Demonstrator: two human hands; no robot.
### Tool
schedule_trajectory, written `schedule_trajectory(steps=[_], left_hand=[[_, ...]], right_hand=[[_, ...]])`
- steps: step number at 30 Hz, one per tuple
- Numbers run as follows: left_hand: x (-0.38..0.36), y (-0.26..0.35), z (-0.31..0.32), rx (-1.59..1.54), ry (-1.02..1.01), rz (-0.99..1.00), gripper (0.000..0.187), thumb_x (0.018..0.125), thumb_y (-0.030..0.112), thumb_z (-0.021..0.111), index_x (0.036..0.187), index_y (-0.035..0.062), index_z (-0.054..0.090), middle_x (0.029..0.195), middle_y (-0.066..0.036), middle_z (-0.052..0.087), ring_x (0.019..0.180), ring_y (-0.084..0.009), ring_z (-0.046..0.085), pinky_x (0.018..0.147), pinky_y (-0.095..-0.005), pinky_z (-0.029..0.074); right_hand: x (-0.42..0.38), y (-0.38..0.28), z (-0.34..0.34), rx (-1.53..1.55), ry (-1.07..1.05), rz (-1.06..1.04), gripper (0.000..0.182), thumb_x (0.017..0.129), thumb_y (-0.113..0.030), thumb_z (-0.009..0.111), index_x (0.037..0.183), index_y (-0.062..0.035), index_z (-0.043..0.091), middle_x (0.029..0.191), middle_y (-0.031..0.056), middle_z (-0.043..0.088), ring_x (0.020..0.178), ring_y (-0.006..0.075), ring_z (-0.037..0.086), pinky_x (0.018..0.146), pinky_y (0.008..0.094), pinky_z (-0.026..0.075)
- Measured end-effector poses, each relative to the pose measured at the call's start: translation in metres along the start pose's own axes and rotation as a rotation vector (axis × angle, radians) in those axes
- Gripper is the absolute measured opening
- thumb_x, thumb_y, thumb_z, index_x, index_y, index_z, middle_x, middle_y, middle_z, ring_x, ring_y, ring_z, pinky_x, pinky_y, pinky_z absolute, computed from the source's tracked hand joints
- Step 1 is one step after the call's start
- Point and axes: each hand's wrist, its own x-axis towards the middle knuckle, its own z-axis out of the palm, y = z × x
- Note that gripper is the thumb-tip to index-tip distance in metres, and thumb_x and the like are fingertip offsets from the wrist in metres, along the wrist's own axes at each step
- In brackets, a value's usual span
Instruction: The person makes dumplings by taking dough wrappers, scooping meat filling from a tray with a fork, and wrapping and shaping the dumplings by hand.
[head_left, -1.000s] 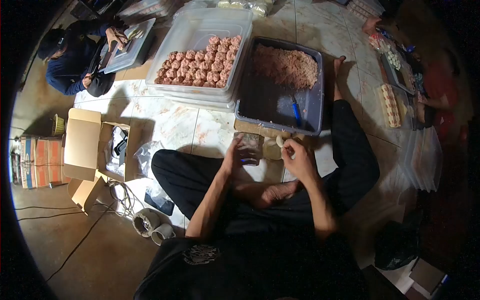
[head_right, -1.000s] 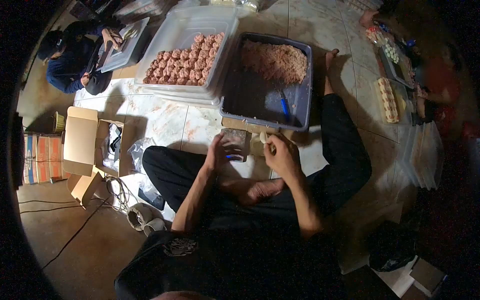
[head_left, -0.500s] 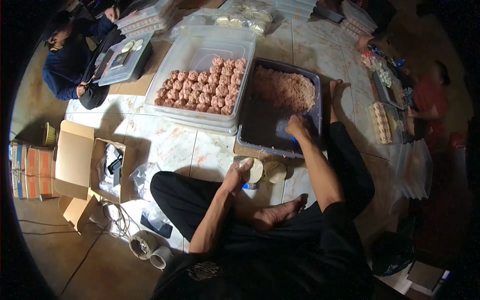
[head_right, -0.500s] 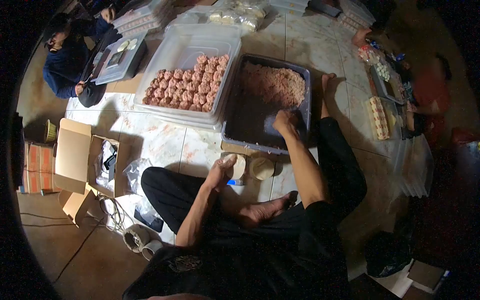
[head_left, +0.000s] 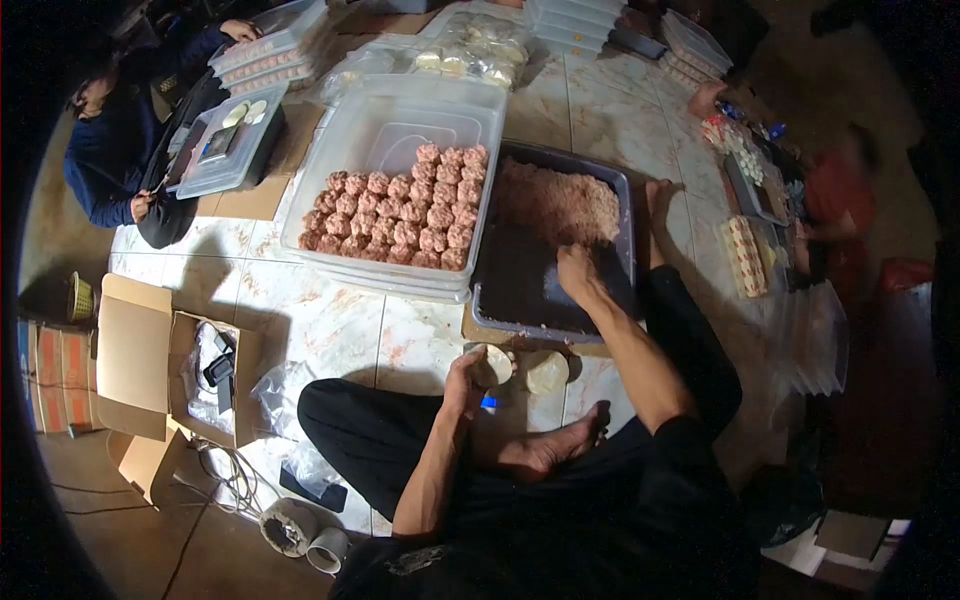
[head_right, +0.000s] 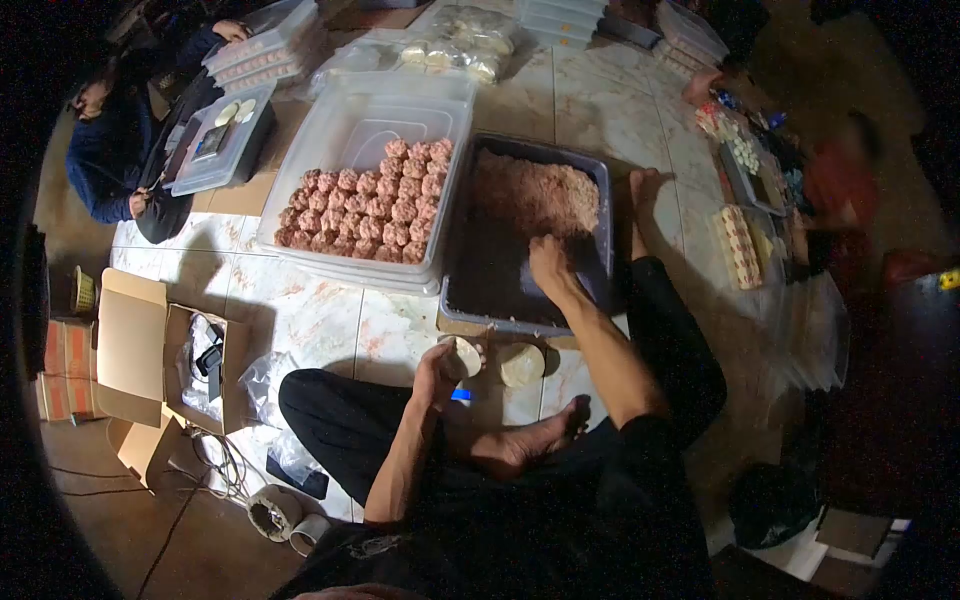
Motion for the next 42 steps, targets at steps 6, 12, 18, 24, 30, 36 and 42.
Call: schedule_trajectory(steps=[6, 12, 18, 24, 30, 36, 42], left_hand=[[0.002, -0.016, -0.030, -0.040, -0.030, -0.014, 0.046, 0.100, 0.028, 0.046, 0.125, -0.0078, 0.061, 0.116, -0.022, 0.072, 0.107, -0.0354, 0.072, 0.101, -0.0461, 0.056], [0.006, -0.011, -0.023, -0.051, 0.004, -0.030, 0.038, 0.102, 0.028, 0.050, 0.123, -0.0011, 0.063, 0.117, -0.017, 0.072, 0.108, -0.0329, 0.071, 0.100, -0.0473, 0.055], [0.003, -0.011, -0.017, -0.001, 0.090, -0.051, 0.039, 0.101, 0.027, 0.048, 0.124, -0.0016, 0.063, 0.113, -0.019, 0.073, 0.101, -0.0327, 0.073, 0.096, -0.0449, 0.059], [0.010, -0.019, -0.029, -0.103, 0.108, 0.012, 0.044, 0.102, 0.033, 0.051, 0.126, -0.0021, 0.061, 0.117, -0.019, 0.072, 0.108, -0.0343, 0.071, 0.102, -0.0468, 0.055], [-0.018, 0.010, 0.006, -0.120, 0.272, 0.305, 0.046, 0.102, 0.034, 0.057, 0.129, -0.0033, 0.059, 0.120, -0.018, 0.070, 0.114, -0.0320, 0.069, 0.107, -0.0457, 0.053], [-0.033, 0.024, 0.114, 0.021, 0.056, 0.423, 0.037, 0.103, 0.030, 0.067, 0.125, 0.0005, 0.065, 0.115, -0.009, 0.070, 0.103, -0.0174, 0.068, 0.090, -0.0326, 0.055], [-0.019, 0.016, 0.112, 0.124, 0.252, 0.362, 0.012, 0.093, 0.005, 0.077, 0.100, -0.0026, 0.069, 0.093, -0.009, 0.073, 0.081, -0.0168, 0.069, 0.077, -0.0320, 0.057]], right_hand=[[0.023, 0.024, 0.000, 0.088, -0.183, 0.013, 0.023, 0.090, -0.013, 0.061, 0.086, 0.0058, 0.073, 0.092, 0.0328, 0.071, 0.093, 0.0510, 0.070, 0.084, 0.0545, 0.057], [0.041, 0.013, -0.044, 0.075, -0.242, -0.021, 0.019, 0.090, -0.006, 0.055, 0.094, 0.0048, 0.070, 0.101, 0.0342, 0.068, 0.097, 0.0485, 0.070, 0.083, 0.0570, 0.056], [0.033, 0.013, -0.019, 0.063, -0.160, -0.149, 0.016, 0.084, -0.002, 0.057, 0.077, 0.0037, 0.070, 0.080, 0.0322, 0.067, 0.081, 0.0489, 0.071, 0.077, 0.0560, 0.057], [-0.003, -0.005, -0.005, -0.038, -0.284, -0.354, 0.012, 0.083, -0.004, 0.062, 0.087, 0.0032, 0.071, 0.092, 0.0266, 0.072, 0.089, 0.0437, 0.071, 0.078, 0.0525, 0.056], [-0.054, -0.041, -0.133, 0.414, -0.350, -0.227, 0.022, 0.095, -0.011, 0.064, 0.108, 0.0029, 0.076, 0.095, 0.0218, 0.077, 0.089, 0.0368, 0.075, 0.078, 0.0442, 0.058], [-0.128, -0.071, -0.218, 0.699, -0.369, -0.156, 0.018, 0.099, -0.012, 0.065, 0.102, 0.0036, 0.074, 0.081, 0.0122, 0.077, 0.076, 0.0195, 0.075, 0.068, 0.0338, 0.055], [-0.161, -0.075, -0.193, 0.511, -0.355, -0.219, 0.019, 0.095, -0.010, 0.066, 0.107, -0.0006, 0.076, 0.085, 0.0212, 0.074, 0.080, 0.0358, 0.075, 0.073, 0.0417, 0.057]])
